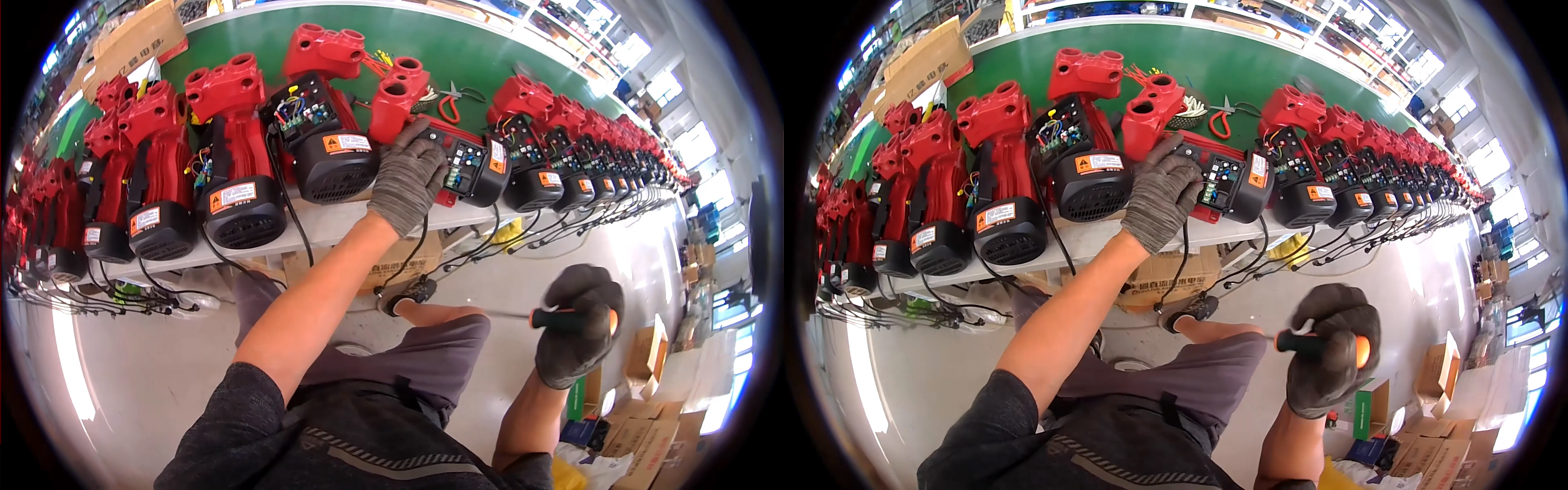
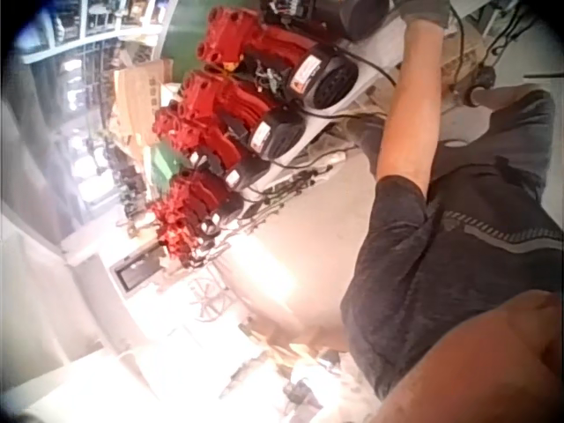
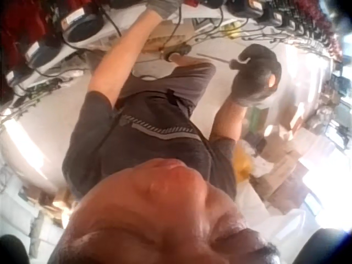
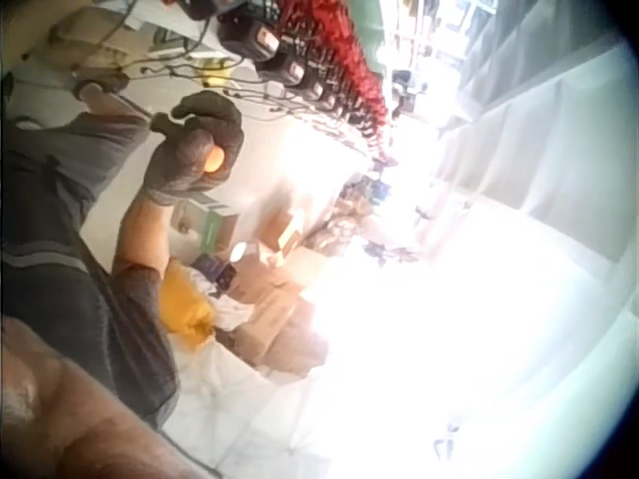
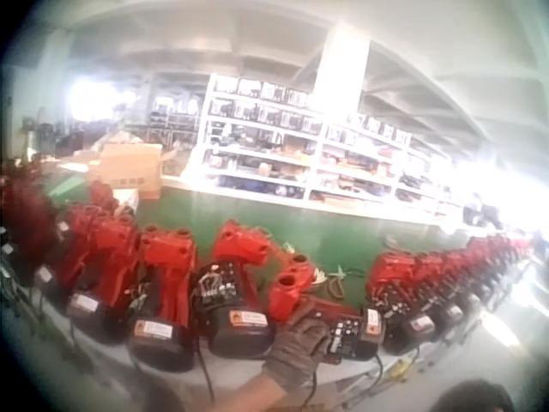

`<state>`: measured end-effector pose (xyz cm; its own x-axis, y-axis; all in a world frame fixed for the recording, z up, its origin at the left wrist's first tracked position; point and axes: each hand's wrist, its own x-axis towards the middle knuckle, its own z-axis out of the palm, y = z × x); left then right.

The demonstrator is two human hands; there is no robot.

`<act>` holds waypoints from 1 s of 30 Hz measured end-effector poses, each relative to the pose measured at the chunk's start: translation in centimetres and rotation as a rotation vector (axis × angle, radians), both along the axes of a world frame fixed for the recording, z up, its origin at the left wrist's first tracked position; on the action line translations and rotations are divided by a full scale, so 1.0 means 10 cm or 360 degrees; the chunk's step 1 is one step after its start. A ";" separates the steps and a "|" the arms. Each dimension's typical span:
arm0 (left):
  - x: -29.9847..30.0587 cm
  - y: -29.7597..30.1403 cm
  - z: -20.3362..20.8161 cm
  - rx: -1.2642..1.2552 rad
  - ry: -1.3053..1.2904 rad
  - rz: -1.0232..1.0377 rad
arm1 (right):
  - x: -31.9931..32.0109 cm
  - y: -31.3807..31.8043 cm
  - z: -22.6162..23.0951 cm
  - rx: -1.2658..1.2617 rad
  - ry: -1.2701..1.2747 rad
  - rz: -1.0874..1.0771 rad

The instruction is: The person assembles electric water pumps by connecting wires into the motor terminal boxes and tightening screws with a screwdriver.

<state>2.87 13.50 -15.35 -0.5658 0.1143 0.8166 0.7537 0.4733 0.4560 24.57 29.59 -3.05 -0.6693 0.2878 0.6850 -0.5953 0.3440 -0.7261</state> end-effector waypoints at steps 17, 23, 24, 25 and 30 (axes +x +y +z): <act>-0.01 0.00 -0.06 -0.0260 -0.0116 0.0015 | -0.66 -0.29 0.22 0.0869 0.0399 -0.0377; 0.01 -0.04 -0.02 -0.0342 -0.0038 0.0133 | -0.66 -0.27 0.17 0.0889 0.0323 -0.0346; 0.00 -0.03 -0.02 -0.0342 -0.0039 0.0131 | -0.67 -0.27 0.16 0.0904 0.0336 -0.0340; 0.00 -0.03 -0.03 -0.0328 -0.0086 0.0097 | -0.67 -0.28 0.15 0.0903 0.0335 -0.0342; -0.02 -0.01 -0.05 -0.0251 -0.0155 -0.0007 | -0.70 -0.29 0.12 0.0868 0.0326 -0.0328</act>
